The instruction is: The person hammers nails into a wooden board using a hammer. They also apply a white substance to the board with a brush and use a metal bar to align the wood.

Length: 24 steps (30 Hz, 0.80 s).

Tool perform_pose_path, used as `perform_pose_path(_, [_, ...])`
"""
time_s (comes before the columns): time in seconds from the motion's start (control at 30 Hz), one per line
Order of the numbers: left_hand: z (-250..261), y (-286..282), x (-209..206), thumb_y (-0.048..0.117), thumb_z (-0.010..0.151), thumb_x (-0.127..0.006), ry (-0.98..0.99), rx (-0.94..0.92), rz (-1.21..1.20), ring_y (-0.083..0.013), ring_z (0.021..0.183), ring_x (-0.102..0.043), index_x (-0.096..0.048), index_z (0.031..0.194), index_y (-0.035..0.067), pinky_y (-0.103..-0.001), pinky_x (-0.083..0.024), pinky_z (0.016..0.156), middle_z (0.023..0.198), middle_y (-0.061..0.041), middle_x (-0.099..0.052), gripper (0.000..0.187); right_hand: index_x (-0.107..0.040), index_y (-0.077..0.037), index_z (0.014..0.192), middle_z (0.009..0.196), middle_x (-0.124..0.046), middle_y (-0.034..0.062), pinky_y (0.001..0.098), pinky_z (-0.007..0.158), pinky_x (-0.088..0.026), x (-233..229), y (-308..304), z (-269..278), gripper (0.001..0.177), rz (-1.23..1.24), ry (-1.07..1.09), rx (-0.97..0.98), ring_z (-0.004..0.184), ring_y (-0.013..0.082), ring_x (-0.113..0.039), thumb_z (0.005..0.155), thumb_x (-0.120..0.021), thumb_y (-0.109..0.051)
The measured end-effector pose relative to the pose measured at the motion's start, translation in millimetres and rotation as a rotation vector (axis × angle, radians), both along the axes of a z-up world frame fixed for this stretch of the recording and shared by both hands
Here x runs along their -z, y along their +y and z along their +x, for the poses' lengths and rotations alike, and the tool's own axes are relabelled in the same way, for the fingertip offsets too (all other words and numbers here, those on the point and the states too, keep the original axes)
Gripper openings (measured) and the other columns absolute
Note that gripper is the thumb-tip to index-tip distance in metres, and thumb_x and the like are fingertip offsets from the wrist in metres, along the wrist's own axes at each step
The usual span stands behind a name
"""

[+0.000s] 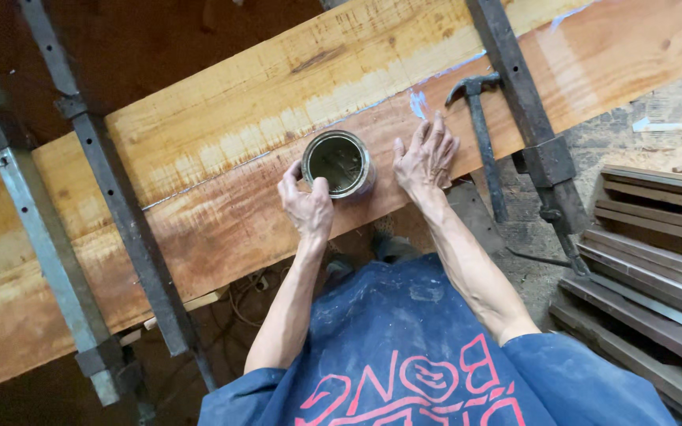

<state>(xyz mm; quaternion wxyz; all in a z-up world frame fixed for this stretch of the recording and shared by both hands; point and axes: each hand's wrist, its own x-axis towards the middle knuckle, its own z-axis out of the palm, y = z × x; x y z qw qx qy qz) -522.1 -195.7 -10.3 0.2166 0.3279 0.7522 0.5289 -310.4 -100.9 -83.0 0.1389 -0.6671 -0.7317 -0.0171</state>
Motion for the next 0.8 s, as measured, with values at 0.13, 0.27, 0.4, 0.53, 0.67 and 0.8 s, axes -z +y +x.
perform_pose_path(0.13, [-24, 9, -18, 0.008, 0.084, -0.066, 0.034, -0.131, 0.103, -0.03, 0.113, -0.066, -0.066, 0.126, 0.001, -0.04, -0.057, 0.093, 0.122, -0.018, -0.064, 0.043, -0.051, 0.011, 0.145, 0.162, -0.026, 0.0277, 0.0672, 0.118, -0.023, 7, -2, -9, 0.071, 0.012, 0.044, 0.034, 0.142, 0.0456, -0.033, 0.1, -0.066, -0.041])
perform_pose_path(0.27, [-45, 53, -36, 0.009, 0.079, -0.062, -0.279, -0.28, 0.191, -0.0279, 0.101, -0.067, -0.056, 0.126, 0.001, -0.037, -0.065, 0.062, 0.126, -0.016, -0.054, 0.048, -0.052, 0.007, 0.145, 0.162, -0.023, 0.0265, 0.0696, 0.115, -0.022, 8, 10, -16, 0.068, 0.012, 0.07, 0.05, 0.142, 0.0458, -0.032, 0.097, -0.066, -0.039])
perform_pose_path(0.4, [-63, 96, -28, 0.01, 0.08, -0.063, -0.209, -0.352, 0.155, -0.0267, 0.109, -0.063, -0.053, 0.129, 0.003, -0.035, -0.064, 0.073, 0.128, -0.015, -0.05, 0.051, -0.052, 0.002, 0.149, 0.161, -0.022, 0.0274, 0.0708, 0.113, -0.02, 8, 39, -22, 0.066, 0.028, 0.075, -0.001, 0.141, 0.0473, -0.03, 0.096, -0.064, -0.035])
perform_pose_path(0.53, [-73, 115, 5, 0.014, 0.082, -0.073, 0.093, -0.39, -0.042, -0.0296, 0.118, -0.061, -0.06, 0.129, 0.005, -0.043, -0.05, 0.103, 0.128, -0.016, -0.059, 0.05, -0.05, 0.0, 0.152, 0.164, -0.02, 0.0259, 0.071, 0.118, -0.018, 13, 67, -31, 0.066, -0.06, 0.125, -0.009, 0.139, 0.047, -0.031, 0.098, -0.062, -0.036])
perform_pose_path(0.67, [-75, 114, 31, 0.022, 0.085, -0.074, -0.067, -0.388, 0.013, -0.0299, 0.121, -0.059, -0.057, 0.13, 0.005, -0.042, -0.046, 0.107, 0.131, -0.017, -0.055, 0.051, -0.052, 0.001, 0.15, 0.162, -0.021, 0.0271, 0.071, 0.115, -0.018, 16, 70, -34, 0.068, -0.052, 0.089, -0.094, 0.142, 0.049, -0.029, 0.095, -0.063, -0.037])
perform_pose_path(0.8, [-72, 112, 45, 0.029, 0.089, -0.075, -0.083, -0.39, 0.041, -0.0297, 0.121, -0.057, -0.054, 0.135, 0.004, -0.043, -0.046, 0.106, 0.133, -0.018, -0.052, 0.057, -0.058, -0.004, 0.145, 0.159, -0.026, 0.0265, 0.0708, 0.114, -0.019, 14, 62, -25, 0.064, -0.04, 0.053, -0.235, 0.142, 0.0498, -0.027, 0.091, -0.066, -0.037])
